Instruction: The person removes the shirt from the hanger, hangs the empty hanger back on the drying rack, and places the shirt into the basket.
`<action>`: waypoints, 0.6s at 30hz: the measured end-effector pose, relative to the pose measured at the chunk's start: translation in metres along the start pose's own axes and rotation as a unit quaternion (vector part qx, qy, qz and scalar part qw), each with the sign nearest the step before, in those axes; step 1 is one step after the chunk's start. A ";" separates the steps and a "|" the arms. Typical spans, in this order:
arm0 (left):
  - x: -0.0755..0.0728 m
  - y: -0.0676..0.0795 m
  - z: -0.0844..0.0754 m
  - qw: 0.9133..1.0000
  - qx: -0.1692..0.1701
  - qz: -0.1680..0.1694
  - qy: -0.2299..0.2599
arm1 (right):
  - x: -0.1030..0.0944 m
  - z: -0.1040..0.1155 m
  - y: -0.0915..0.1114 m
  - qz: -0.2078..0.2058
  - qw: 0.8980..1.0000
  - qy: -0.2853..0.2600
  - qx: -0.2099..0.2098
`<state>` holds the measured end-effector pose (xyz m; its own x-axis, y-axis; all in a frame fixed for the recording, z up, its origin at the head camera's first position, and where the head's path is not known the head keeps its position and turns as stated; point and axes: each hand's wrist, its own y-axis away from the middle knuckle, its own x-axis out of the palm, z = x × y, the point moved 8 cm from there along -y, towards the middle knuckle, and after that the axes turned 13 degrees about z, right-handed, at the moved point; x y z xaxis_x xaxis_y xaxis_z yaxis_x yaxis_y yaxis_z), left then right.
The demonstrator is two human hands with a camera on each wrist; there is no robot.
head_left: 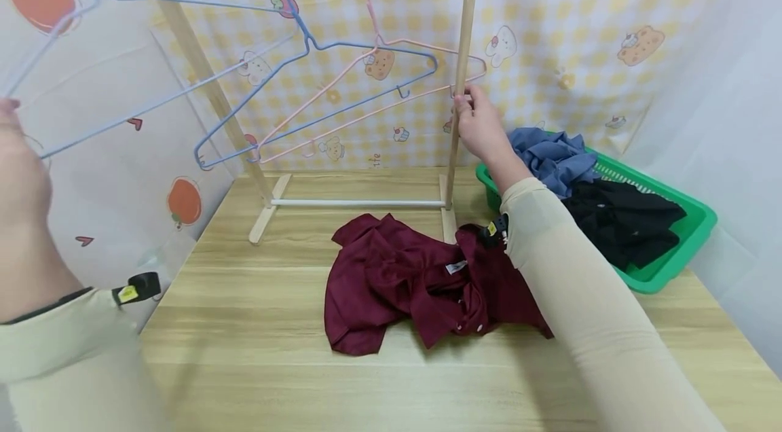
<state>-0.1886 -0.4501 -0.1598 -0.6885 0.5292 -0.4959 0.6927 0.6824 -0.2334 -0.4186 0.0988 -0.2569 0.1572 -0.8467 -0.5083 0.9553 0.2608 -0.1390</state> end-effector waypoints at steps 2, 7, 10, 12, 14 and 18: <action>0.005 -0.001 -0.003 1.000 0.008 0.015 -0.001 | 0.000 -0.002 0.001 -0.002 1.000 -0.001 -0.003; 0.031 -0.015 -0.020 0.995 0.078 0.056 -0.030 | 0.001 -0.005 0.002 0.002 1.000 -0.001 -0.013; 0.045 -0.022 -0.028 0.990 0.103 0.069 -0.067 | 0.000 -0.004 0.000 -0.002 1.000 0.001 -0.016; 0.053 -0.025 -0.031 0.987 0.106 0.080 -0.088 | 0.000 -0.004 -0.001 -0.005 1.000 0.004 -0.019; 0.059 -0.029 -0.032 0.985 0.110 0.093 -0.093 | -0.001 -0.003 -0.002 -0.009 1.000 0.005 -0.022; 0.070 -0.036 -0.030 0.982 0.122 0.124 -0.078 | -0.001 -0.003 -0.002 -0.012 1.000 0.002 -0.026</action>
<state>-0.2680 -0.4223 -0.1607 -0.4635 0.5675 -0.6806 0.8791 0.3908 -0.2728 -0.4210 0.1006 -0.2589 0.1333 -0.8514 -0.5073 0.9445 0.2643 -0.1954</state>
